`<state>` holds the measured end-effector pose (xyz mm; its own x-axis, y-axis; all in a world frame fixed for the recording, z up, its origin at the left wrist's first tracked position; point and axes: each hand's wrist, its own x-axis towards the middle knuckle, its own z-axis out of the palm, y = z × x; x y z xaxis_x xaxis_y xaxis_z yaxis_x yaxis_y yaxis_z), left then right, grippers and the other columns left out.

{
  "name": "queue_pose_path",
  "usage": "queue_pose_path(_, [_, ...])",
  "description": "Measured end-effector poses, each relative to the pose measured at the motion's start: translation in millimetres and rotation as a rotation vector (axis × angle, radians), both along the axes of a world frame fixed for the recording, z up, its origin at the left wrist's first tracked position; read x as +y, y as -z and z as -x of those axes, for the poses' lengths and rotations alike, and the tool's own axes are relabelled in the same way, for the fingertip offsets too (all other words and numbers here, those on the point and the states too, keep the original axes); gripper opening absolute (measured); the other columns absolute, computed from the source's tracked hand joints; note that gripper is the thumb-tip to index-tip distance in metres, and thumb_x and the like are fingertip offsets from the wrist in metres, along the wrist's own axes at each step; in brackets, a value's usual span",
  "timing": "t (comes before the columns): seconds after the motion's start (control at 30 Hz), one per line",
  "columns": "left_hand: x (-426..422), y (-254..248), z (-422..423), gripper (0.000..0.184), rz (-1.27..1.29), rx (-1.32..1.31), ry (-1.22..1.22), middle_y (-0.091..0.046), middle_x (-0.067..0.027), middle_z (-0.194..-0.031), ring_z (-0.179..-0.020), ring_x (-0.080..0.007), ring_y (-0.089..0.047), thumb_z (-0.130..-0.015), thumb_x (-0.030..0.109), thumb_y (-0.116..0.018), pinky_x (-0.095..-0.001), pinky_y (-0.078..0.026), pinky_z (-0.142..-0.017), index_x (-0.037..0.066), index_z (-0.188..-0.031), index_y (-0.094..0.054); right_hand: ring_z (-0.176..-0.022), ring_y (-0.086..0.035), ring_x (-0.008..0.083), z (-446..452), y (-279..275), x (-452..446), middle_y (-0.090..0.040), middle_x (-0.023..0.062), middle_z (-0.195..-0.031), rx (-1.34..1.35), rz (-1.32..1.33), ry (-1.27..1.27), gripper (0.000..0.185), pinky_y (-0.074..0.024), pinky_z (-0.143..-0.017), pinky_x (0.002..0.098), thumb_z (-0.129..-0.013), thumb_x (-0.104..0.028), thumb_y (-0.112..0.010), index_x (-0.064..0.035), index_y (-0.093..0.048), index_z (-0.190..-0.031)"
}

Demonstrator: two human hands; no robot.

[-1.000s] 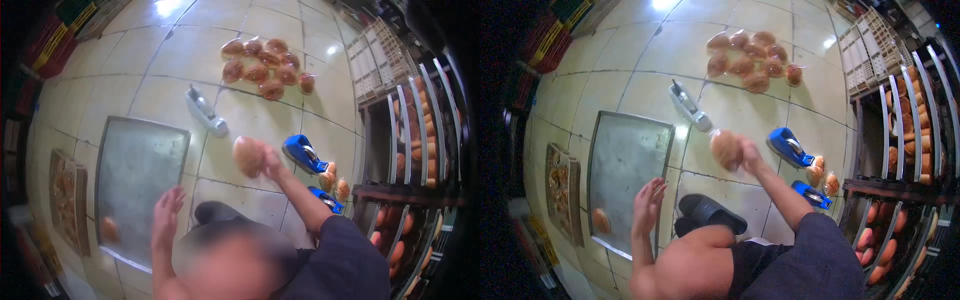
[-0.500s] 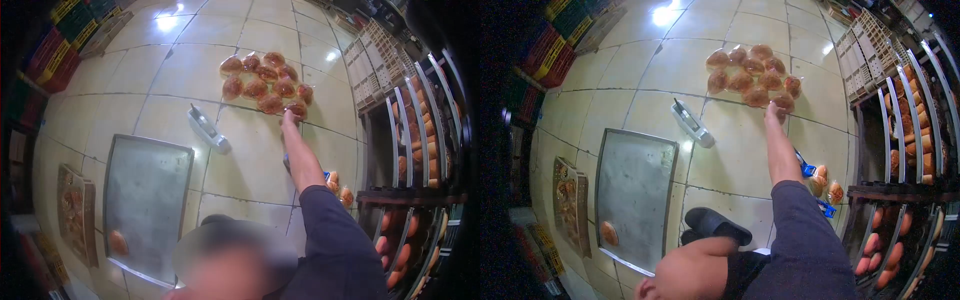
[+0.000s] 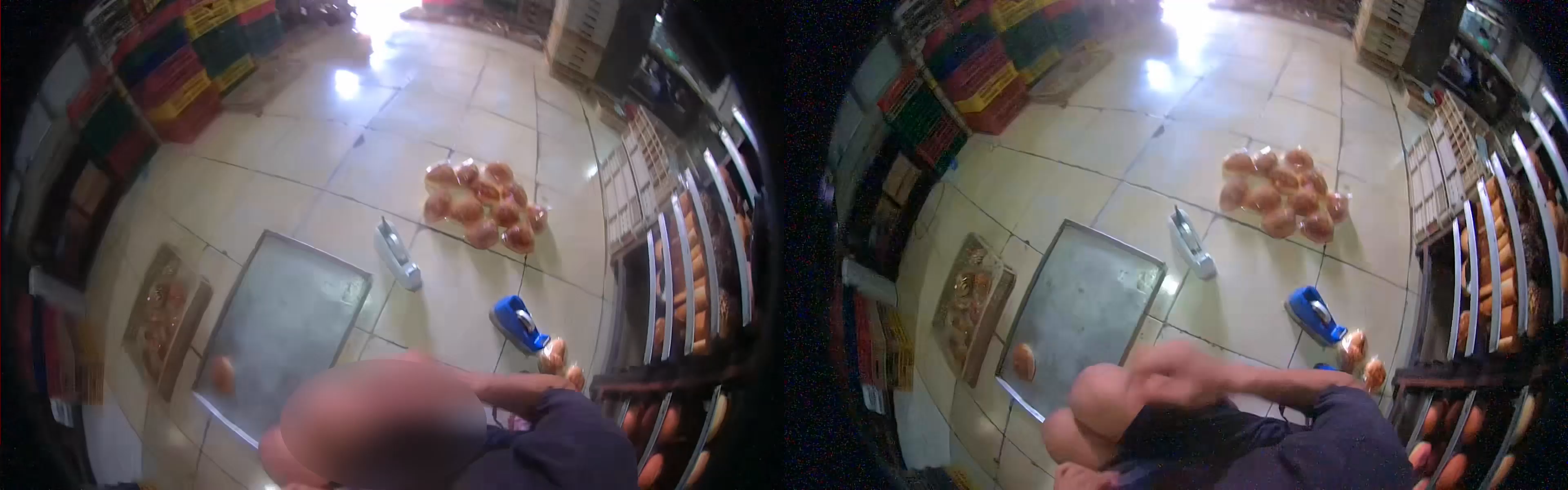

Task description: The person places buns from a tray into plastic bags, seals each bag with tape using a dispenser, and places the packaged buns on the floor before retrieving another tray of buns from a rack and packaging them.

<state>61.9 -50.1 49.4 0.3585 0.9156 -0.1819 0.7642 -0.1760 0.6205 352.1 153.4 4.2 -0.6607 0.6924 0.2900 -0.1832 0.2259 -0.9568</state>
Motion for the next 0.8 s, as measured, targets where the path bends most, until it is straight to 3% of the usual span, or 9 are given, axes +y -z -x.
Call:
queue_pose_path(0.03, [10, -29, -28, 0.026, -0.175, -0.027, -0.099, -0.066, -0.0076, -0.095, -0.084, -0.0253, -0.058, -0.085, 0.012, -0.063, -0.0372, -0.042, -0.089, 0.004, -0.109, -0.069, -0.092, -0.056, 0.0273, 35, -38, -12, -0.067, 0.0089, -0.098, 0.324, -0.236, -0.178, 0.020, -0.0457, -0.085, 0.0380, -0.085, -0.012, -0.068, -0.0028, -0.067, -0.102])
queue_pose_path(0.13, [4, -20, -43, 0.025, -0.342, 0.046, -0.193, -0.066, -0.0090, -0.096, -0.085, -0.0264, -0.059, -0.086, 0.011, -0.063, -0.0376, -0.043, -0.088, 0.004, -0.110, -0.069, -0.096, -0.048, 0.0306, 68, -40, -43, -0.062, 0.0111, -0.091, -0.030, -0.699, -0.302, 0.022, -0.0390, -0.091, 0.0447, -0.083, -0.023, -0.068, -0.0041, -0.064, -0.094])
queue_pose_path(0.3, [7, 7, -49, 0.022, -0.624, 0.227, -0.409, -0.066, -0.0125, -0.099, -0.088, -0.0294, -0.061, -0.090, 0.008, -0.063, -0.0384, -0.046, -0.085, 0.003, -0.110, -0.069, -0.088, -0.050, 0.0315, 69, -36, -34, -0.062, 0.0122, -0.090, -0.066, -0.899, -0.296, 0.018, -0.0415, -0.083, 0.0442, -0.082, -0.020, -0.066, -0.0042, -0.064, -0.090])
queue_pose_path(0.5, [-2, 2, -27, 0.017, -0.564, 0.047, -0.343, -0.066, -0.0137, -0.101, -0.086, -0.0299, -0.061, -0.089, 0.007, -0.064, -0.0350, -0.048, -0.079, 0.003, -0.106, -0.068, -0.080, -0.053, 0.0308, 84, -54, -47, -0.062, 0.0120, -0.085, -0.223, -0.855, -0.349, 0.016, -0.0446, -0.076, 0.0411, -0.082, -0.018, -0.066, -0.0043, -0.065, -0.091])
queue_pose_path(0.67, [-8, 8, -5, 0.011, -0.373, -0.028, -0.374, -0.066, -0.0118, -0.089, -0.071, -0.0280, -0.059, -0.089, 0.006, -0.066, -0.0315, -0.048, -0.068, 0.002, -0.099, -0.069, -0.077, -0.056, 0.0311, 96, -67, -32, -0.062, 0.0111, -0.081, -0.219, -0.968, -0.495, 0.013, -0.0476, -0.072, 0.0402, -0.085, -0.013, -0.064, -0.0014, -0.064, -0.090])
queue_pose_path(0.73, [0, 10, -1, 0.012, -0.317, -0.037, -0.422, -0.066, -0.0101, -0.084, -0.068, -0.0264, -0.058, -0.089, 0.006, -0.067, -0.0307, -0.048, -0.066, 0.002, -0.099, -0.069, -0.080, -0.058, 0.0310, 99, -89, -27, -0.063, 0.0105, -0.081, -0.354, -0.802, -0.494, 0.014, -0.0484, -0.074, 0.0418, -0.086, -0.012, -0.064, 0.0005, -0.064, -0.090])
queue_pose_path(0.8, [23, 10, -7, 0.014, -0.461, -1.101, -0.797, -0.068, -0.0080, -0.083, -0.070, -0.0223, -0.060, -0.089, 0.006, -0.068, -0.0272, -0.049, -0.068, -0.001, -0.101, -0.071, -0.084, -0.060, 0.0308, 105, -108, -22, -0.064, 0.0099, -0.081, -0.487, -0.630, -0.492, 0.015, -0.0492, -0.077, 0.0435, -0.087, -0.012, -0.064, 0.0025, -0.065, -0.090])
